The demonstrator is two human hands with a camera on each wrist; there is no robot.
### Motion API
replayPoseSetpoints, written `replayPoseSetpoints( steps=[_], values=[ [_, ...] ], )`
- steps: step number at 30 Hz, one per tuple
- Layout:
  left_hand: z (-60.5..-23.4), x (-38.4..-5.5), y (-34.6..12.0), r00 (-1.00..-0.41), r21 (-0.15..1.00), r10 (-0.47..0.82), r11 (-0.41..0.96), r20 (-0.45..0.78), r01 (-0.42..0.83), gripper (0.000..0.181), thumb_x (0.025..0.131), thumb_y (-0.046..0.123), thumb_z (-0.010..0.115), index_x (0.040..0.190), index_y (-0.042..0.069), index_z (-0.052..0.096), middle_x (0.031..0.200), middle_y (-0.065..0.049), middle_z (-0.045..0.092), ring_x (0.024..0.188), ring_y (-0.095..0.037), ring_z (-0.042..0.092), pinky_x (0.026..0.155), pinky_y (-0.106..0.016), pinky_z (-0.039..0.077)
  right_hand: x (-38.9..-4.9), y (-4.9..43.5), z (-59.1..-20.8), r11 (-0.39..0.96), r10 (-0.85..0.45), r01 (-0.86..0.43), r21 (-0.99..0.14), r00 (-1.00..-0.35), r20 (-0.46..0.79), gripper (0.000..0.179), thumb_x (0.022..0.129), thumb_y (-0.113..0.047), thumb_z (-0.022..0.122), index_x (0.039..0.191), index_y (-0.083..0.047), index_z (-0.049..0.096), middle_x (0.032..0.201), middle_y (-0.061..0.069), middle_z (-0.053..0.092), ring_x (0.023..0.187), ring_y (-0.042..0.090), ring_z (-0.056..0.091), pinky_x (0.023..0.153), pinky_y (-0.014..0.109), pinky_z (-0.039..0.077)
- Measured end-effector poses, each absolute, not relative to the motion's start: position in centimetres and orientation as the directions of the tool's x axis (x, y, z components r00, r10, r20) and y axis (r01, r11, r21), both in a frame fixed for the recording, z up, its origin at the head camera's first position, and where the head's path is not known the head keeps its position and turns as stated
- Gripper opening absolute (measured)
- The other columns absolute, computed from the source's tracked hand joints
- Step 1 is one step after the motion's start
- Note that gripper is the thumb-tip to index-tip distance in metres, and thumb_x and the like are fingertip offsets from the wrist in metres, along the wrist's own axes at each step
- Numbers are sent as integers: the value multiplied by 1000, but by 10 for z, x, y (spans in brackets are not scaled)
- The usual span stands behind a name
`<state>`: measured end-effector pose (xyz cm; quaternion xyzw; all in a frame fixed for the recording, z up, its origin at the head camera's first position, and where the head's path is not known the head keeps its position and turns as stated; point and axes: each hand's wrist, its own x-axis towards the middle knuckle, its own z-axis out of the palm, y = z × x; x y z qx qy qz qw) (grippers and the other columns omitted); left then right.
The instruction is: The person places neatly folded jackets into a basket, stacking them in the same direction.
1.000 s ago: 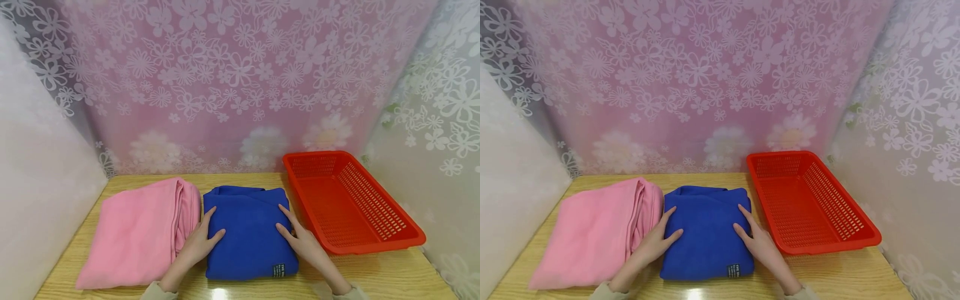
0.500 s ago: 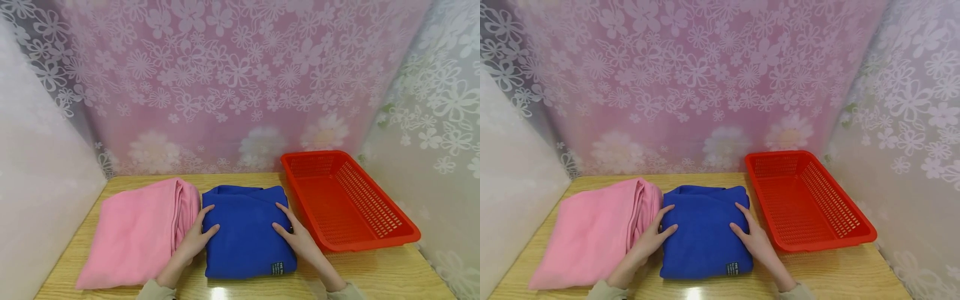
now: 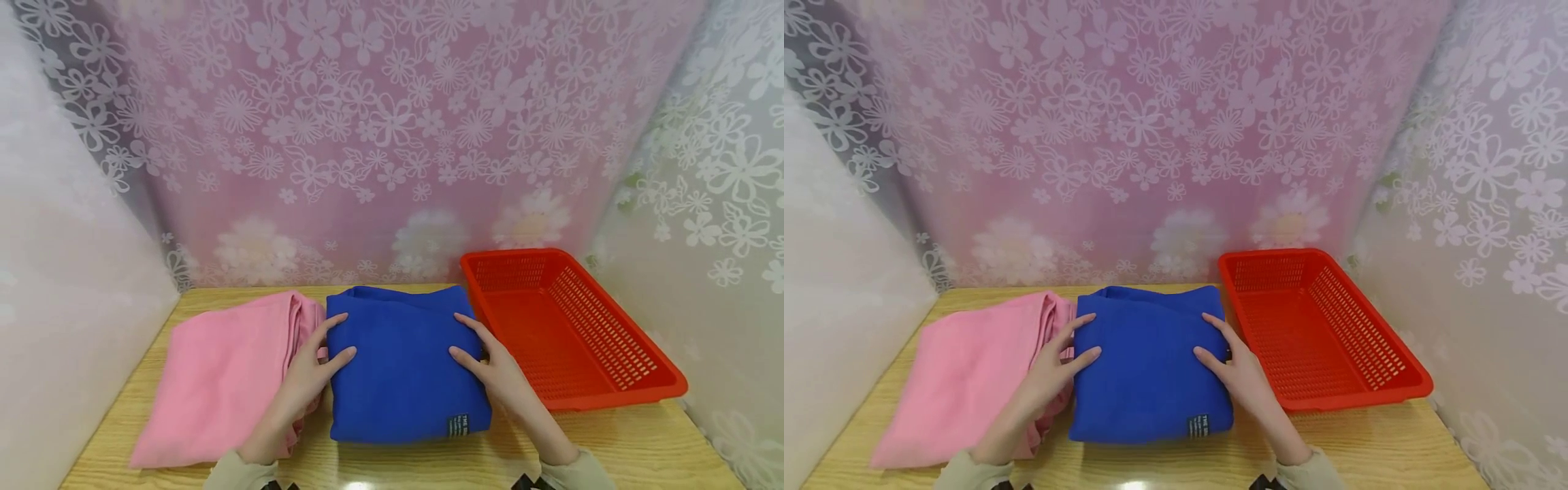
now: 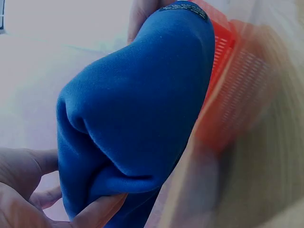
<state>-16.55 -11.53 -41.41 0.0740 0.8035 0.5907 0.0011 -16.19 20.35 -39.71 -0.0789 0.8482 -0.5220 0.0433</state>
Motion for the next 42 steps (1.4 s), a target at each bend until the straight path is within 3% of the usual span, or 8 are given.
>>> replayPoseSetpoints(
  steps=[13, 24, 28, 32, 35, 37, 39, 42],
  values=[
    [-380, -172, -107, -985, 960, 156, 257, 76, 115, 59, 99, 29, 68, 153, 28, 44, 144, -22, 49, 120, -38, 61, 91, -48, 56, -166, 218, -371, 409, -202, -125, -904, -978, 43, 64, 102, -33, 62, 159, -27, 33, 157, 25, 37, 132, 44, 51, 99, 55, 51],
    [-350, -186, -64, -969, 988, 215, 69, 123, 141, 58, 101, 21, 65, 154, 27, 42, 139, -23, 48, 109, -40, 66, 83, -46, 60, -173, 264, -329, 395, -201, -166, -904, -975, 91, 63, 106, -30, 56, 162, -28, 27, 157, 29, 34, 132, 50, 49, 95, 60, 52],
    [-342, -192, -40, -956, 986, 244, -14, 165, 167, 59, 102, 17, 64, 156, 25, 41, 139, -23, 47, 109, -41, 66, 83, -46, 60, -178, 289, -314, 409, -193, -165, -897, -977, 91, 62, 106, -31, 54, 162, -30, 27, 160, 28, 30, 135, 50, 45, 96, 45, 55],
    [-337, -197, -11, -940, 978, 270, -58, 207, 199, 59, 103, 17, 62, 157, 24, 39, 136, -24, 48, 106, -40, 68, 82, -44, 60, -182, 319, -304, 423, -165, -146, -894, -983, 83, 60, 107, -33, 53, 161, -35, 27, 162, 27, 24, 131, 32, 52, 87, 24, 55],
    [-337, -202, 13, -925, 968, 285, -59, 250, 243, 59, 103, 19, 62, 157, 25, 38, 134, -24, 50, 102, -38, 70, 82, -41, 60, -184, 343, -301, 433, -135, -149, -889, -986, 99, 59, 107, -31, 52, 161, -36, 27, 159, 31, 26, 115, 8, 60, 81, 24, 57],
    [-338, -205, 29, -912, 960, 300, -63, 278, 272, 60, 103, 19, 62, 158, 25, 36, 133, -23, 51, 101, -37, 70, 83, -40, 60, -185, 359, -301, 420, -114, -153, -895, -987, 115, 59, 107, -27, 52, 161, -36, 29, 156, 31, 30, 104, -1, 63, 77, 28, 59],
    [-341, -208, 45, -894, 948, 319, -72, 316, 310, 62, 103, 18, 62, 158, 24, 35, 133, -23, 51, 102, -37, 70, 85, -39, 59, -186, 376, -302, 396, -97, -164, -904, -986, 136, 60, 107, -22, 53, 160, -35, 30, 152, 23, 38, 98, -2, 66, 73, 30, 60],
    [-345, -212, 67, -866, 930, 341, -103, 366, 353, 65, 101, 14, 64, 159, 21, 34, 143, -19, 48, 113, -37, 66, 91, -39, 57, -186, 399, -304, 349, -63, -168, -922, -986, 156, 60, 106, -17, 55, 160, -33, 33, 140, 1, 49, 96, 0, 68, 70, 30, 61]
  ],
)
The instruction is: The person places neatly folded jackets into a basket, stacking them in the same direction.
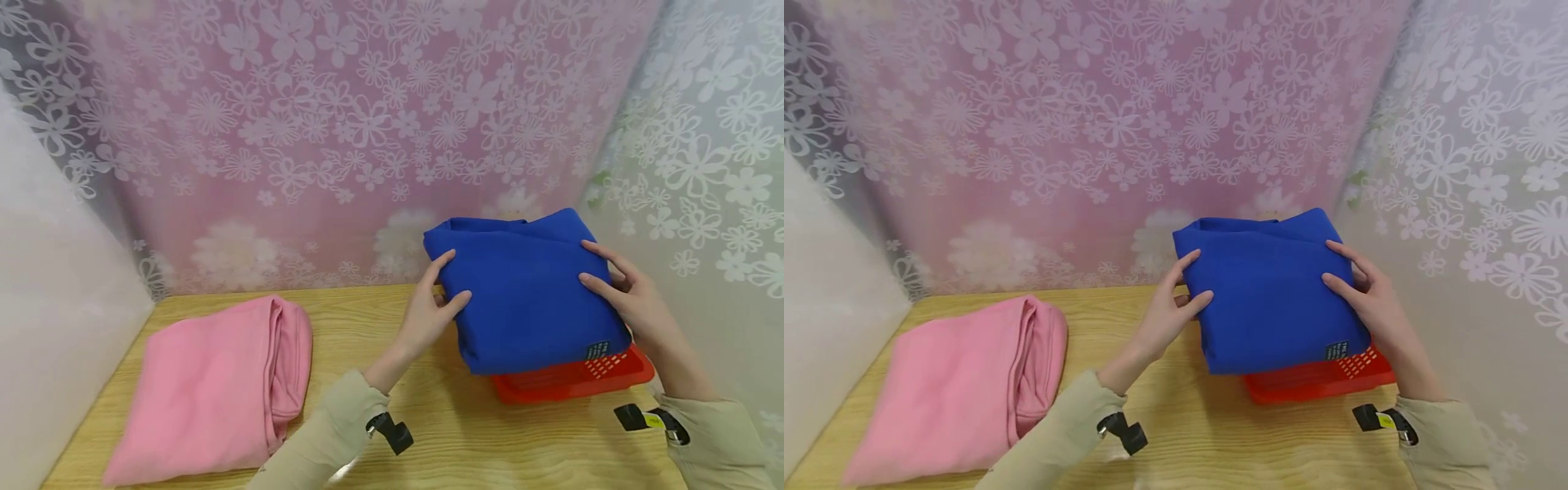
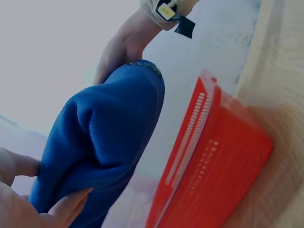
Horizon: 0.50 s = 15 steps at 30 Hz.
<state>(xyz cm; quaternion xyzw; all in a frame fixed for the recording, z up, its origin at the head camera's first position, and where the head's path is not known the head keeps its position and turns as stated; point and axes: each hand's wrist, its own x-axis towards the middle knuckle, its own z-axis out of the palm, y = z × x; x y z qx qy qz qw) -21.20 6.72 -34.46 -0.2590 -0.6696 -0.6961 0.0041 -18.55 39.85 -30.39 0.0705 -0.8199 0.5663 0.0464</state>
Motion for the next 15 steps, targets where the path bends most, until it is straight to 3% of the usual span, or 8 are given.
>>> replayPoseSetpoints(
  steps=[3, 6, 9, 12, 15],
  values=[
    [-351, -215, 88, -846, 913, 345, -117, 405, 390, 68, 99, 11, 67, 159, 18, 34, 154, -14, 41, 126, -34, 59, 96, -38, 55, -186, 417, -307, 352, -25, -170, -921, -985, 172, 60, 105, -16, 56, 159, -31, 35, 127, -17, 53, 94, -1, 68, 68, 28, 60],
    [-359, -218, 106, -844, 911, 347, -99, 408, 400, 71, 97, 10, 69, 159, 17, 33, 159, -9, 38, 131, -31, 55, 98, -35, 54, -188, 432, -313, 398, 3, -164, -903, -984, 180, 60, 105, -17, 56, 159, -31, 35, 128, -18, 53, 93, -3, 67, 67, 26, 60],
    [-367, -219, 119, -862, 924, 340, -64, 375, 376, 72, 96, 9, 70, 158, 17, 34, 159, -9, 40, 129, -30, 58, 96, -33, 55, -190, 445, -320, 478, 9, -141, -867, -986, 165, 60, 106, -21, 54, 160, -33, 32, 147, 3, 49, 93, -8, 63, 69, 24, 59],
    [-376, -220, 128, -887, 942, 329, -24, 324, 335, 73, 95, 8, 71, 158, 17, 35, 157, -10, 42, 124, -31, 61, 94, -35, 56, -192, 452, -331, 566, 23, -95, -819, -991, 131, 59, 107, -27, 52, 161, -36, 29, 157, 30, 33, 94, -10, 59, 70, 23, 57],
    [-382, -222, 134, -910, 955, 313, 26, 272, 295, 71, 95, 11, 72, 157, 17, 37, 155, -11, 45, 120, -30, 64, 95, -36, 56, -196, 457, -344, 611, 24, -66, -789, -994, 102, 59, 107, -32, 51, 161, -36, 27, 154, 42, 27, 101, 4, 61, 71, 22, 55]
  ],
)
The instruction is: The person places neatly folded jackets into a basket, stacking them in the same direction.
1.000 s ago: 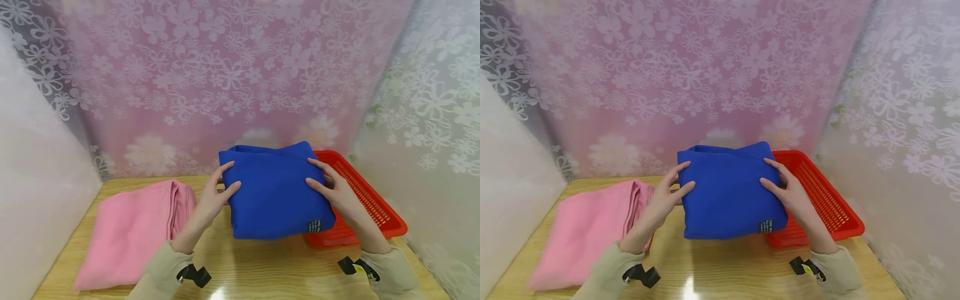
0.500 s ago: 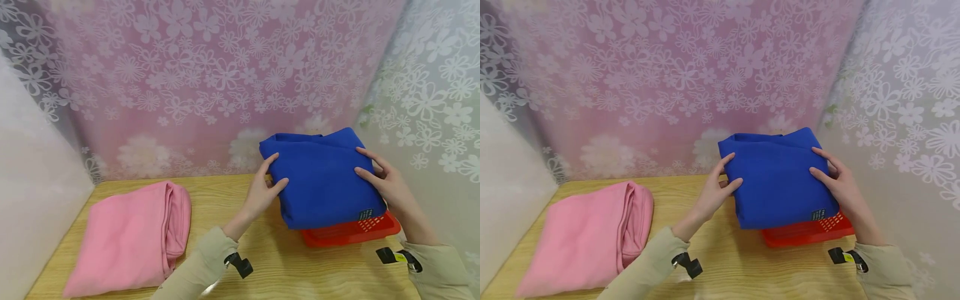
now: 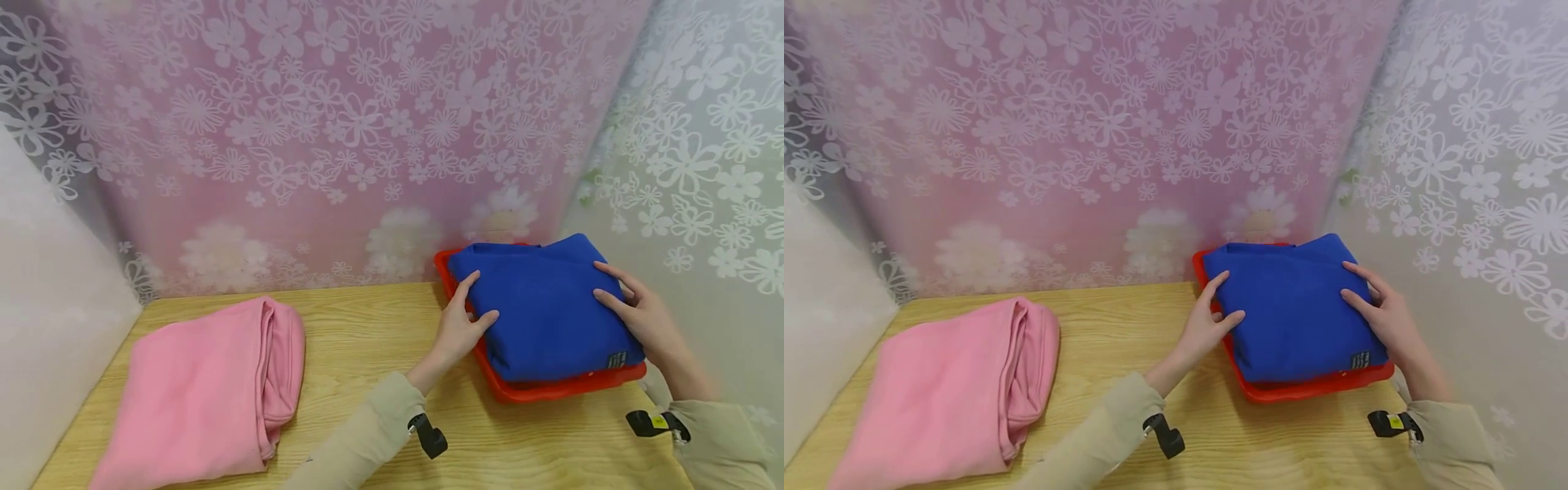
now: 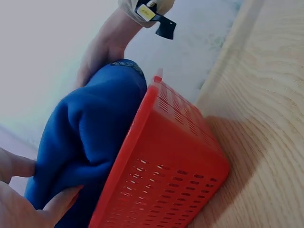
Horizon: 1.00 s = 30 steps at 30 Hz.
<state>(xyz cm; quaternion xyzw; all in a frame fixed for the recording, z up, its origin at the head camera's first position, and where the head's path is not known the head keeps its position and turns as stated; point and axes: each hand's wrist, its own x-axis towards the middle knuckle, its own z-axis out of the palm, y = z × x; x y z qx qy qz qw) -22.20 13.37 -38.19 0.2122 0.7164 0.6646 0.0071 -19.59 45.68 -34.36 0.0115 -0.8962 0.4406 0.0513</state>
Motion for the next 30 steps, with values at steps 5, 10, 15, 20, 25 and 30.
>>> replayPoseSetpoints(
  steps=[5, 10, 15, 20, 25, 30],
  values=[
    [-388, -226, 139, -930, 949, 290, 150, 226, 278, 67, 95, 14, 72, 154, 12, 41, 142, -16, 58, 84, -16, 64, 80, -25, 56, -203, 460, -365, 647, 0, -38, -762, -999, 50, 59, 108, -36, 47, 162, -32, 24, 153, 42, 28, 113, 25, 59, 75, 21, 50],
    [-388, -226, 147, -939, 928, 278, 250, 204, 276, 64, 97, 14, 69, 154, 7, 40, 141, -17, 59, 105, -26, 66, 95, -35, 54, -207, 460, -375, 632, -24, -38, -774, -999, 30, 59, 110, -35, 44, 163, -29, 21, 158, 40, 17, 129, 55, 44, 99, 58, 46],
    [-391, -226, 154, -959, 917, 252, 338, 126, 210, 65, 98, 17, 69, 155, 9, 38, 145, -16, 56, 131, -31, 55, 111, -43, 44, -216, 456, -380, 663, -68, -77, -745, -997, 43, 59, 111, -30, 41, 163, -12, 18, 159, 41, 9, 140, 67, 12, 106, 80, 13],
    [-392, -223, 158, -957, 873, 271, 436, 104, 218, 71, 96, 19, 70, 157, 10, 35, 139, -16, 60, 124, -30, 60, 106, -41, 48, -216, 449, -384, 708, -90, -90, -700, -995, 37, 58, 112, -23, 39, 161, -1, 17, 157, 44, 11, 140, 67, 12, 107, 79, 14],
    [-390, -220, 158, -955, 840, 288, 497, 76, 217, 74, 97, 23, 70, 158, 10, 31, 133, -18, 63, 117, -30, 63, 101, -40, 51, -215, 445, -385, 752, -110, -110, -650, -993, 42, 56, 111, -20, 41, 160, 0, 21, 155, 45, 15, 139, 67, 16, 107, 78, 17],
    [-391, -221, 156, -945, 819, 319, 521, 74, 240, 75, 97, 23, 70, 158, 8, 31, 138, -17, 60, 121, -30, 61, 104, -41, 50, -217, 442, -388, 834, -137, -134, -535, -990, 35, 55, 110, -17, 45, 157, 2, 26, 150, 47, 24, 134, 68, 27, 104, 76, 25]
  ],
)
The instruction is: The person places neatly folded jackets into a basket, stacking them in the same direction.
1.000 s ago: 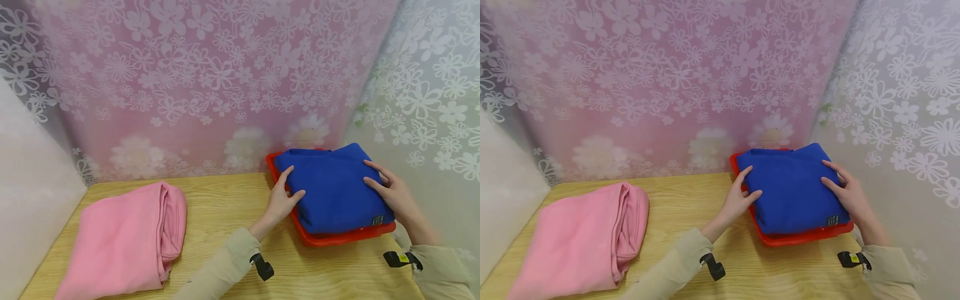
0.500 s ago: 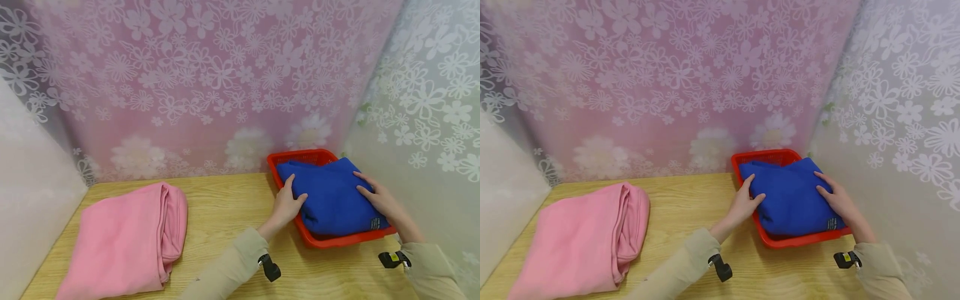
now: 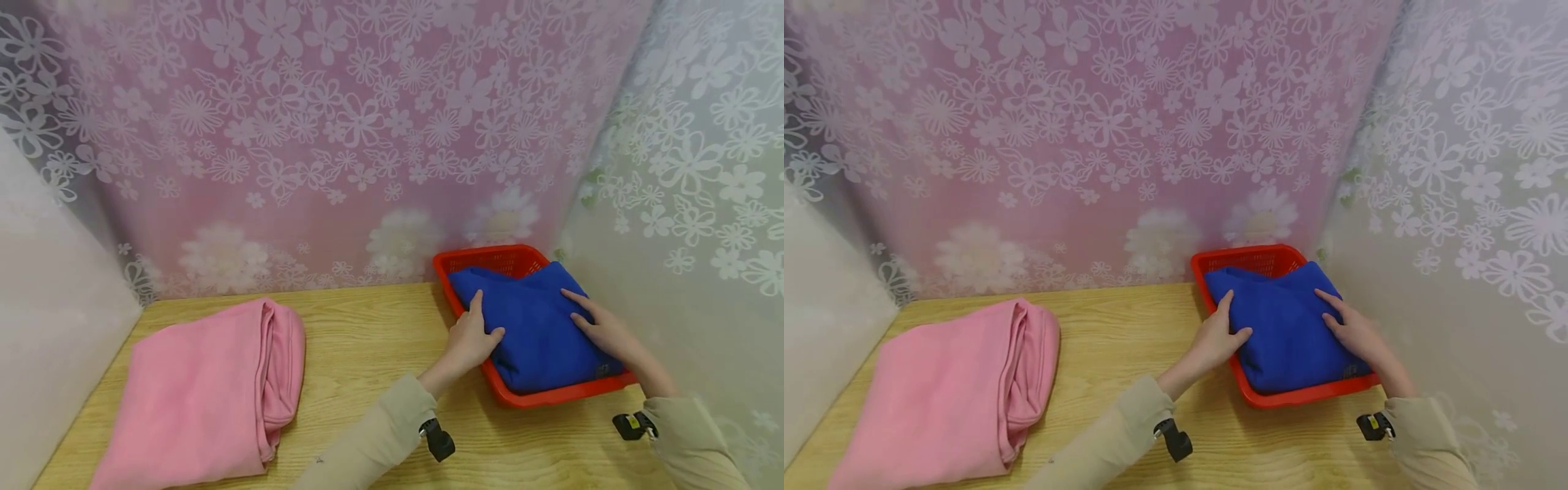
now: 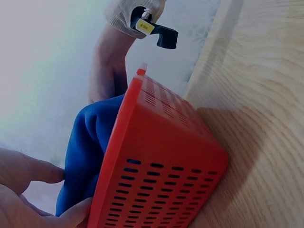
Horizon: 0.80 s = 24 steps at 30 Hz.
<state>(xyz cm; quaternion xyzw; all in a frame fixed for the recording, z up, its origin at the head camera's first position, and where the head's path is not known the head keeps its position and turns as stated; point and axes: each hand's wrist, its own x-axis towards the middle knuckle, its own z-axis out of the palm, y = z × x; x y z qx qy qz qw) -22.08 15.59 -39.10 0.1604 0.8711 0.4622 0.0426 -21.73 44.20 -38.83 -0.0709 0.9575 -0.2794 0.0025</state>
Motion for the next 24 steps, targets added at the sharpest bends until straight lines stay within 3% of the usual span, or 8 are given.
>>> replayPoseSetpoints(
  steps=[7, 11, 16, 20, 22, 24],
  values=[
    [-390, -230, 152, -932, 810, 352, 521, 84, 269, 69, 96, 21, 70, 156, 8, 38, 148, -12, 55, 129, -28, 58, 107, -39, 48, -217, 437, -395, 886, -125, -124, -446, -992, 27, 57, 106, -18, 54, 153, 7, 33, 143, 48, 34, 124, 65, 43, 100, 73, 35],
    [-387, -230, 148, -931, 807, 355, 524, 82, 271, 68, 97, 22, 69, 156, 7, 39, 151, -11, 52, 132, -27, 56, 109, -38, 46, -212, 431, -394, 901, -115, -109, -421, -993, 12, 57, 107, -21, 53, 153, 6, 32, 143, 48, 36, 123, 65, 44, 99, 74, 36],
    [-384, -218, 149, -927, 783, 367, 553, 77, 284, 68, 97, 26, 69, 156, 11, 39, 158, -19, 39, 138, -37, 48, 111, -46, 44, -201, 420, -394, 921, -104, -129, -367, -991, 87, 54, 103, -17, 59, 148, 7, 40, 132, 48, 46, 111, 62, 52, 93, 71, 42],
    [-384, -206, 153, -907, 667, 400, 641, 132, 380, 68, 96, 33, 71, 155, 16, 41, 166, -20, 17, 150, -42, 26, 117, -52, 34, -195, 410, -396, 936, -93, -172, -308, -963, 254, 54, 94, -7, 69, 141, 9, 49, 132, 49, 42, 110, 63, 49, 90, 72, 42],
    [-385, -203, 154, -888, 553, 431, 707, 159, 442, 67, 96, 40, 70, 154, 20, 45, 168, -15, 15, 154, -39, 16, 120, -54, 28, -193, 407, -395, 943, -100, -180, -278, -955, 280, 56, 92, -9, 71, 141, 9, 50, 139, 49, 36, 119, 65, 44, 93, 74, 40],
    [-385, -202, 154, -870, 434, 475, 761, 136, 483, 65, 95, 50, 66, 152, 25, 48, 167, -10, 20, 155, -35, 15, 120, -58, 25, -194, 407, -395, 954, -120, -183, -237, -960, 255, 58, 94, -15, 72, 142, 9, 50, 144, 47, 35, 121, 65, 45, 94, 73, 40]
  ],
)
